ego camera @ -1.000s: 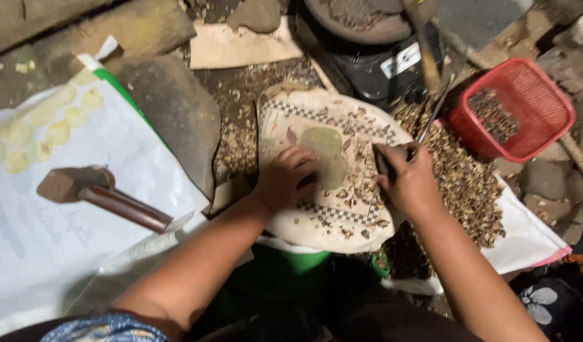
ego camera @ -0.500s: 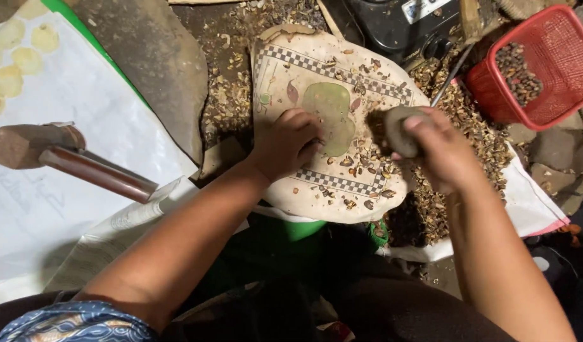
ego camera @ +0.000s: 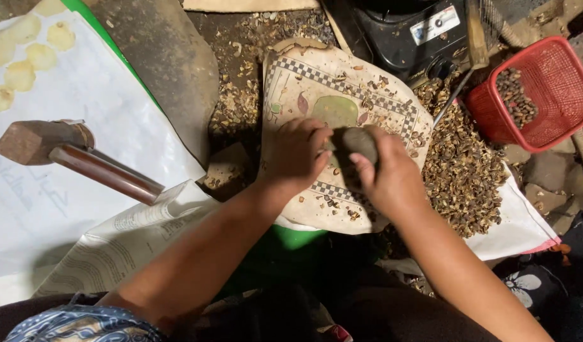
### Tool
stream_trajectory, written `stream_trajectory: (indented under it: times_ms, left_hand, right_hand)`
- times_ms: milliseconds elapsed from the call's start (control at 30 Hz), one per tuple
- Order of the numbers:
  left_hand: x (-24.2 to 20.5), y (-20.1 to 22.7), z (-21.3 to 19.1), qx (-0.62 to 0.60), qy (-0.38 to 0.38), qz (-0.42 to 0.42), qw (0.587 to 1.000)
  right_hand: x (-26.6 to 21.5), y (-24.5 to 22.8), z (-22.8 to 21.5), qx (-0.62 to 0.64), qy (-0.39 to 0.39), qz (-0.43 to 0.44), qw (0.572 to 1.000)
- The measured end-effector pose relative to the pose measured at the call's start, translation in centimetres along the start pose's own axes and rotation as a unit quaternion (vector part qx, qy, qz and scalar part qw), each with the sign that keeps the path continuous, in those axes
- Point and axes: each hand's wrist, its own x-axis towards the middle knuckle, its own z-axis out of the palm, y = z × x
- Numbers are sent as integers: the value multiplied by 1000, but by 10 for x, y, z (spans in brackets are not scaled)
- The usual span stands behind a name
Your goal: Cracking roasted nuts with a stone and flattening them into discs using a wooden mallet
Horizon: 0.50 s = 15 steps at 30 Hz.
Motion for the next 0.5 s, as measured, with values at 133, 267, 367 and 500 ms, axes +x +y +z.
stream_trajectory:
  times_ms: [133,267,367,500]
  left_hand:
    - [-5,-14,18,61,97,38,993]
    - [-4,-19,15,40,74,44,995]
    - [-6,-19,23,29,82,41,995]
    - [1,-16,28,30,96,-4,995]
  right_hand:
    - [2,-2,13,-109,-74,-30,991]
    - [18,0,5,-2,-93,75,993]
    - [26,9,1,9,-130,117,985]
    - [29,-4,-5,-39,-153,105,982]
